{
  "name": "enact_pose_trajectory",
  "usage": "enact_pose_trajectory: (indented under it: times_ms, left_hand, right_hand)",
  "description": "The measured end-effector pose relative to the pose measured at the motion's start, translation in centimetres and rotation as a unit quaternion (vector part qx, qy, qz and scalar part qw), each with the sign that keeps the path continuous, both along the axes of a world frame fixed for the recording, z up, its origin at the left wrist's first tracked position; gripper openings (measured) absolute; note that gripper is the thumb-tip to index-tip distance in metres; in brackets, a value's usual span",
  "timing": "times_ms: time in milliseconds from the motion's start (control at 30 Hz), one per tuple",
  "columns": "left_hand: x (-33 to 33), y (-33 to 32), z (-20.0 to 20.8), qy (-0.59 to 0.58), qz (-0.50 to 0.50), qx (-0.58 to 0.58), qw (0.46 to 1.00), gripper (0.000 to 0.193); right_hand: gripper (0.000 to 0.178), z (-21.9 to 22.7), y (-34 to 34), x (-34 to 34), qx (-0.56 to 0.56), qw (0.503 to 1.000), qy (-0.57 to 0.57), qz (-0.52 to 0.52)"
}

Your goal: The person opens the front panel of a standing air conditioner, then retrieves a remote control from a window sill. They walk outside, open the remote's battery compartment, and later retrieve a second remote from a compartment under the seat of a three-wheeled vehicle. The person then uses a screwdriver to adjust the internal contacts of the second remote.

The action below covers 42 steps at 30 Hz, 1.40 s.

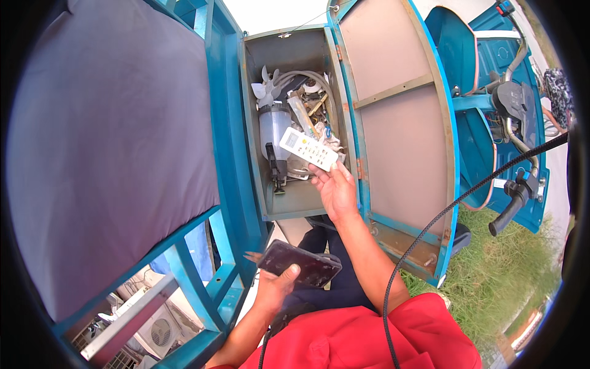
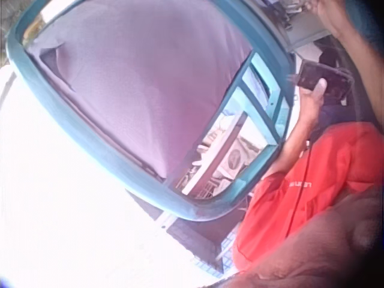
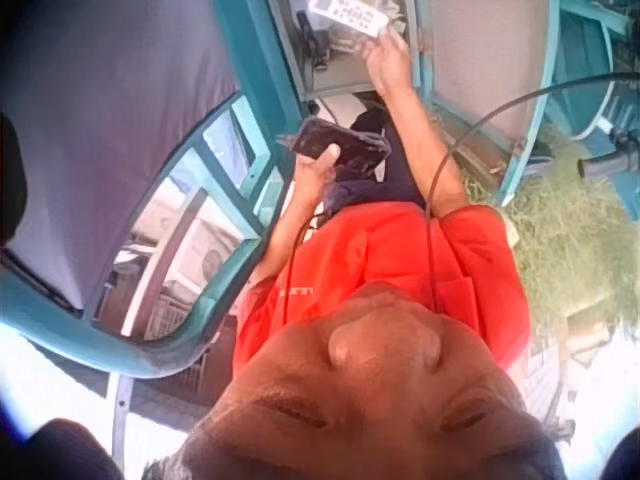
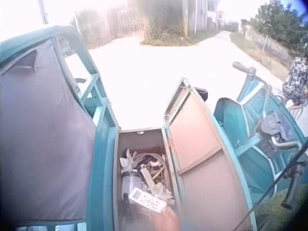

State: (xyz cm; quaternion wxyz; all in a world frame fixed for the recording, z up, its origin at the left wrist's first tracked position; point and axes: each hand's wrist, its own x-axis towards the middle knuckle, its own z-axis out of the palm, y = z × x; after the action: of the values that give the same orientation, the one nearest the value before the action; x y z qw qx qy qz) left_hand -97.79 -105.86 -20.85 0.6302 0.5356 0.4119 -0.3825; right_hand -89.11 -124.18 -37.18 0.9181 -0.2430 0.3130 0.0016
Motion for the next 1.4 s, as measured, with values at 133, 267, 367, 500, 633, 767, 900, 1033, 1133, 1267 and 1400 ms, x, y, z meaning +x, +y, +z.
enact_pose_trajectory:
  times_ms: [133,267,367,500,633,767,900,1033,1133,1267,1400]
  left_hand:
    - [2.2,-1.4,-1.2,-0.105,0.051,-0.049,0.992,0.032]
    - [2.7,-2.5,-1.5,-0.161,-0.015,-0.165,0.973,0.031]
    - [1.7,-3.1,-1.2,-0.209,-0.069,-0.118,0.968,0.035]
    - [-1.1,-3.4,0.0,-0.305,-0.155,-0.067,0.937,0.038]
    - [-8.8,-2.2,3.2,-0.218,-0.222,-0.030,0.950,0.031]
    - [-13.1,-2.7,3.2,-0.232,-0.188,0.007,0.954,0.032]
    - [-16.6,-1.4,1.1,-0.310,0.008,0.019,0.950,0.039]
    - [-16.6,0.8,-2.0,-0.258,0.118,0.057,0.957,0.034]
    - [-14.2,3.1,-5.9,-0.185,0.211,0.071,0.957,0.027]
    - [-10.1,11.8,-13.7,-0.151,0.286,0.116,0.939,0.027]
    - [-3.1,17.2,-20.6,-0.080,0.275,0.153,0.946,0.039]
  right_hand:
    - [0.037,1.4,-1.6,-2.0,-0.023,0.999,-0.032,0.016]
    - [0.036,2.5,-3.6,-3.8,-0.075,0.995,-0.055,-0.042]
    - [0.034,3.1,-5.6,-5.1,-0.079,0.996,-0.044,0.013]
    - [0.034,3.9,-8.5,-6.5,-0.075,0.994,-0.059,0.044]
    - [0.036,5.6,-11.6,-10.9,-0.115,0.989,0.013,0.087]
    - [0.034,5.7,-17.0,-12.5,-0.182,0.968,0.047,0.165]
    - [0.034,5.7,-20.0,-14.0,-0.282,0.922,0.087,0.252]
    - [0.030,5.1,-21.5,-14.7,-0.375,0.835,0.005,0.403]
    - [0.024,5.1,-20.5,-14.9,-0.443,0.754,-0.058,0.482]
    - [0.027,5.1,-12.2,-15.1,-0.404,0.697,-0.127,0.579]
    - [0.026,5.1,-6.9,-13.9,-0.413,0.686,-0.097,0.591]
